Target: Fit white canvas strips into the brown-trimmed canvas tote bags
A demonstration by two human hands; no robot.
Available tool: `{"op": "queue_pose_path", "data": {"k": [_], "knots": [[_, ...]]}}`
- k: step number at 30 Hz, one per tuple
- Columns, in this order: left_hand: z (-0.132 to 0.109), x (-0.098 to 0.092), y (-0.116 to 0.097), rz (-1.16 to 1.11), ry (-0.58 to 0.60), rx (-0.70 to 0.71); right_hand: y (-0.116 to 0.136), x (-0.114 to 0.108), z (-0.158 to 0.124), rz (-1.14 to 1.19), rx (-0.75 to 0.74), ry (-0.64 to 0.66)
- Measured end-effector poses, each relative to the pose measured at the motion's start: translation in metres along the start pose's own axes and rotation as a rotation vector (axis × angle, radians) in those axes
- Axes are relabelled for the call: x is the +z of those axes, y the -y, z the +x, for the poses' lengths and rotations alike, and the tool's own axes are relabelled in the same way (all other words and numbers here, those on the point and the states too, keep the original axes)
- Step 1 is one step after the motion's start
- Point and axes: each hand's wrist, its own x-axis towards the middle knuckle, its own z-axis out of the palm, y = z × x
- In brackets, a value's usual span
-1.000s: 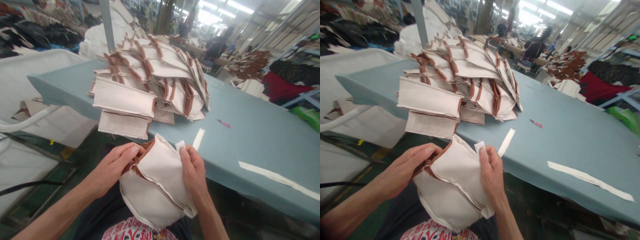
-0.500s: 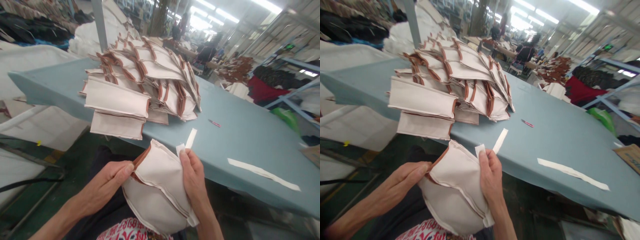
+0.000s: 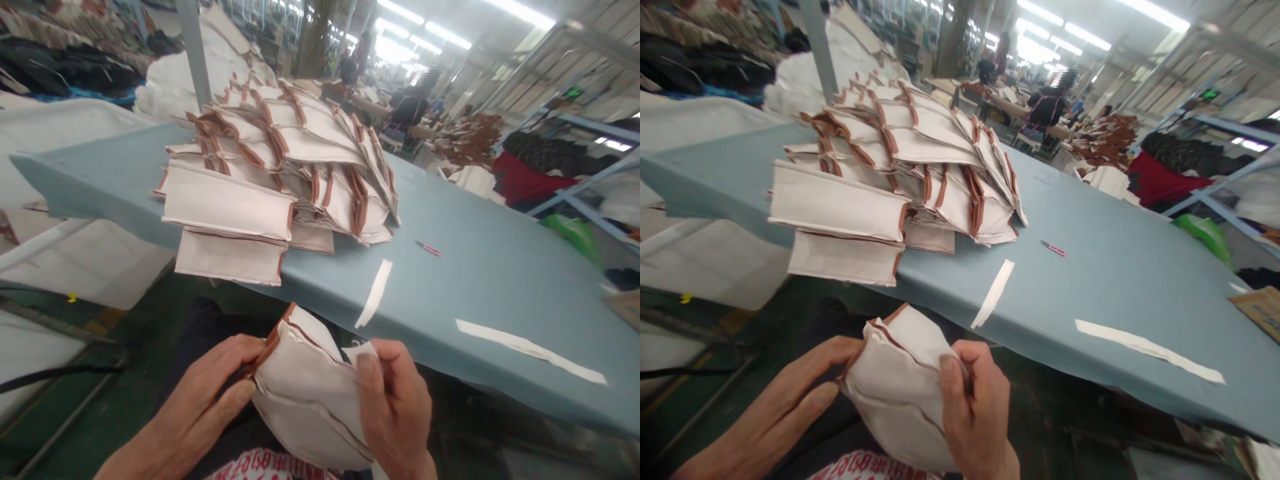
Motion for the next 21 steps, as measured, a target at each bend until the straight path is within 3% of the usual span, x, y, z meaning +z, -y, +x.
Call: {"op": "queue_pose_path", "data": {"k": [5,7,13,21], "knots": [[0.030,-0.008,-0.022,-0.165,0.111,-0.158,0.000,0.001,0.003,-0.035,-0.313,0.014],[0.038,-0.007,-0.027,-0.210,0.126,-0.240,-0.001,0.004,0.004,0.015,-0.376,0.046],[0.040,0.007,-0.024,-0.176,0.181,-0.325,-0.013,0.012,-0.006,0.040,-0.365,0.046],[0.035,0.027,-0.025,-0.222,0.064,-0.424,-0.023,0.023,-0.017,0.042,-0.281,0.020]]}}
